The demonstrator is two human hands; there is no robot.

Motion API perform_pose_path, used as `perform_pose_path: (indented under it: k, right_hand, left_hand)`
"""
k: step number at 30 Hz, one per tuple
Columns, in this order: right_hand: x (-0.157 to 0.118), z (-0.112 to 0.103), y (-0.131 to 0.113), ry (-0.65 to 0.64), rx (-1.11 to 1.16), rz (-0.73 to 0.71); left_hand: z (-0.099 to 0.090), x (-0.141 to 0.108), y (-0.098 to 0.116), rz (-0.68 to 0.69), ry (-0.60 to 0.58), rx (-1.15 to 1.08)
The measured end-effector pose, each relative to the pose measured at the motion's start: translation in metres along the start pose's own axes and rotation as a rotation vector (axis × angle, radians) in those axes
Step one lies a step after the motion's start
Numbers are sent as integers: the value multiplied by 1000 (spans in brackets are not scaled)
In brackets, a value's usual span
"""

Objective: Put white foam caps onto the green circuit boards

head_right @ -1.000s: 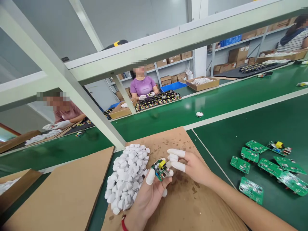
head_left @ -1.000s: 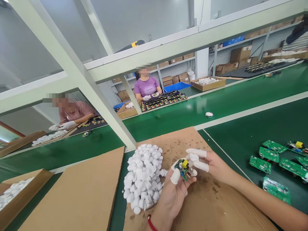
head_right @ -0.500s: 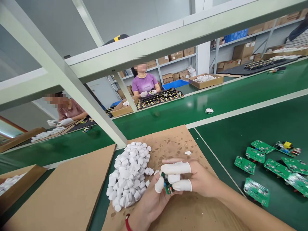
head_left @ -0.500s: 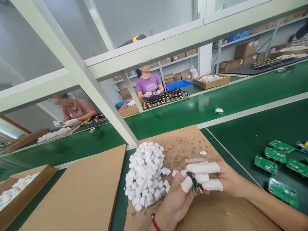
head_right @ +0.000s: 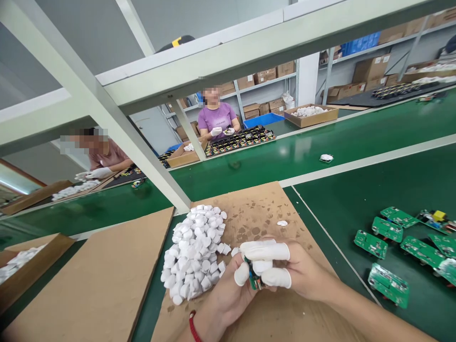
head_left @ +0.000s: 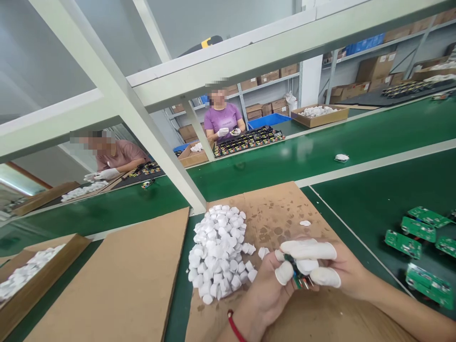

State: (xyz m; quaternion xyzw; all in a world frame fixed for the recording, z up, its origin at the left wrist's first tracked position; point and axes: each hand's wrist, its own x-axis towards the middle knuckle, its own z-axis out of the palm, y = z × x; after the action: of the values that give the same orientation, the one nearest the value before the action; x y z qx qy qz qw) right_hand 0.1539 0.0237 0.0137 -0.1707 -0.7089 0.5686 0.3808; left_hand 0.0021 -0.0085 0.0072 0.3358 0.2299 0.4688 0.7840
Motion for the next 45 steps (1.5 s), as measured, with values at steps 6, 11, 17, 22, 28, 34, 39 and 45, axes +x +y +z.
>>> perform_pose_path:
  k: [6,11,17,22,28,34,39,45]
  right_hand:
    - [-2,-4,6,36,-117,-125]
    - [-2,-3,7,29,-24,-26]
    - [3,2,8,17,182,-22]
    - [4,2,11,11,290,24]
    - [0,-6,5,-56,146,44]
    - [3,-8,-4,-245,3,24]
    - [4,-6,-3,-272,139,41]
    - [10,-4,0,-233,192,-21]
  left_hand:
    - [0,-1,-1,-2,29,26]
    - [3,-1,3,-20,-7,63]
    - [5,1,9,-7,40,229]
    - [3,4,5,9,67,209]
    - [-3,0,3,-36,61,275]
    - [-3,-4,11,111,4,423]
    - [-3,-6,8,70,-6,356]
    - [-3,-6,8,40,-37,370]
